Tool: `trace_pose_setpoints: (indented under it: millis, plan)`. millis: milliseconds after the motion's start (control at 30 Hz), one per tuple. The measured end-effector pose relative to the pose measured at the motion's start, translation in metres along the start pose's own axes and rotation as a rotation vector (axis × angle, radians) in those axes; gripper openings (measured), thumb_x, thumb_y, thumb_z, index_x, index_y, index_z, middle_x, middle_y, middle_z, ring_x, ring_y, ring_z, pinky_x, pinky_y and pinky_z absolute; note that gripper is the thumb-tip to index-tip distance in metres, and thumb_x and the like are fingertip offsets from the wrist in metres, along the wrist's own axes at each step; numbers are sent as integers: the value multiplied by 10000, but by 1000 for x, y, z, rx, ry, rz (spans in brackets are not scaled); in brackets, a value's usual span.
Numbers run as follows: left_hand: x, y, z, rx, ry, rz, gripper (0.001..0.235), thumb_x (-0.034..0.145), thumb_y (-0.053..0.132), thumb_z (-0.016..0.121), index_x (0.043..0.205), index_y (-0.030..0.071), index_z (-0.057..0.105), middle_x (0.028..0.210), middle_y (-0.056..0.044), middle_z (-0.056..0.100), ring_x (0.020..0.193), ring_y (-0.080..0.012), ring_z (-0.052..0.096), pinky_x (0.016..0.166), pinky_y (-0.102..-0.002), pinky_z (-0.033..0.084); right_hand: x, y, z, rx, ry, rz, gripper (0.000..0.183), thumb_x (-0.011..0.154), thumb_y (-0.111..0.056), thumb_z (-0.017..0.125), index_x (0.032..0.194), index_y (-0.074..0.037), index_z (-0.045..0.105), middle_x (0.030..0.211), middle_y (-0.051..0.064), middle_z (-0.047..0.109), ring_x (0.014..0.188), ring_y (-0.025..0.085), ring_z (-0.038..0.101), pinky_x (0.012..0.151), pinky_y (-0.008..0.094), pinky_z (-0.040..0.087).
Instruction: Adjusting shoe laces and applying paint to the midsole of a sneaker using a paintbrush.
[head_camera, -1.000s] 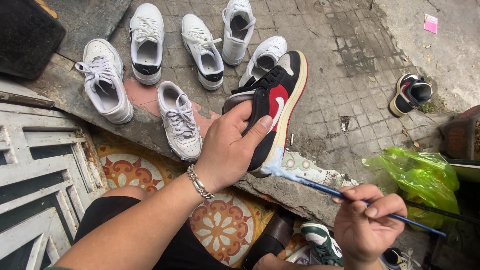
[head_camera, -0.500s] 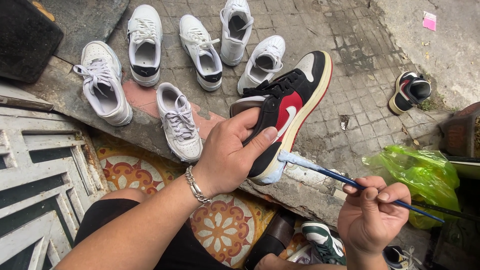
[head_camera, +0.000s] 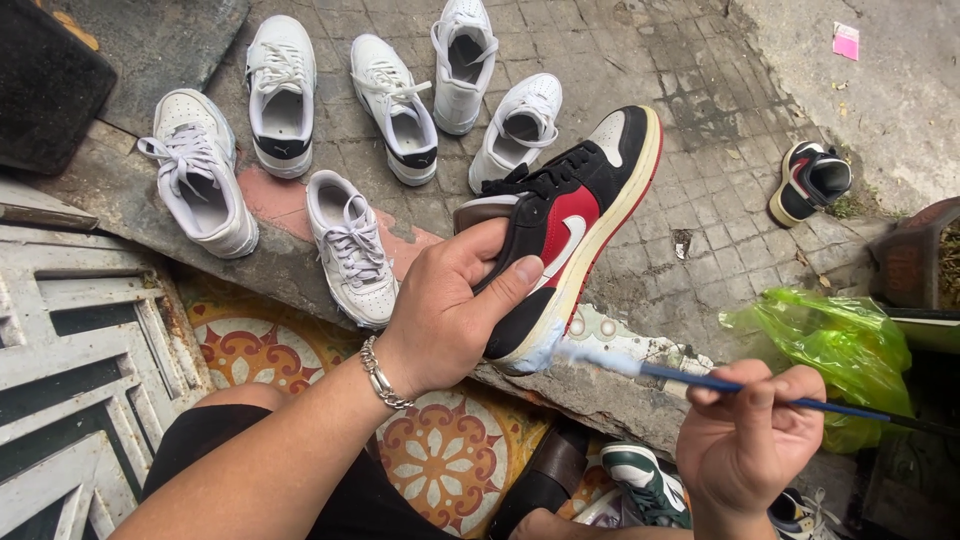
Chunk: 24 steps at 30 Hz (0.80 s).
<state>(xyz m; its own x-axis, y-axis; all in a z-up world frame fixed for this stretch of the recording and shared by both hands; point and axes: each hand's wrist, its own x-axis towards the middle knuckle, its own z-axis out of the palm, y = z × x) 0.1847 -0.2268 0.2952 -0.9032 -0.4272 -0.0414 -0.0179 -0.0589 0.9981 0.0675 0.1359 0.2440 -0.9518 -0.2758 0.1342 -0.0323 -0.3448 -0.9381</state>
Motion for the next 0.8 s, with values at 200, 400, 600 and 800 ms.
trace_pose_setpoints:
  millis: [200, 400, 600, 800]
  plan:
    - [2, -2, -2, -76, 13, 25, 402, 1197, 339, 701, 1432, 52, 855, 1373, -17, 935, 1207, -79, 817, 1059, -283, 666, -3, -1, 17, -119, -46, -42, 174, 1255, -147, 817, 1299, -190, 654, 1075, 217, 809, 776, 241, 818, 726, 309, 777]
    - [-3, -2, -3, -74, -47, 36, 325, 1209, 353, 704, 1312, 81, 849, 1106, 95, 836, 959, -17, 695, 832, -241, 586, 3, 4, 9, -128, 198, 68, 205, 1291, -155, 813, 1312, -212, 618, 1158, 219, 843, 778, 265, 801, 764, 341, 722]
    - [-6, -6, -2, -139, -84, 34, 224, 1222, 311, 720, 1140, 108, 765, 981, 114, 680, 881, -21, 608, 743, -243, 514, -2, -6, 11, -32, 77, 30, 152, 1312, -189, 794, 1312, -203, 643, 1093, 185, 803, 769, 226, 796, 734, 307, 743]
    - [-8, -8, -2, -166, -106, 48, 220, 1219, 291, 729, 1155, 84, 769, 1013, 100, 680, 909, -30, 614, 757, -242, 526, 4, -5, 23, -88, 154, 53, 139, 1297, -143, 802, 1274, -179, 669, 1116, 193, 864, 786, 221, 857, 734, 304, 759]
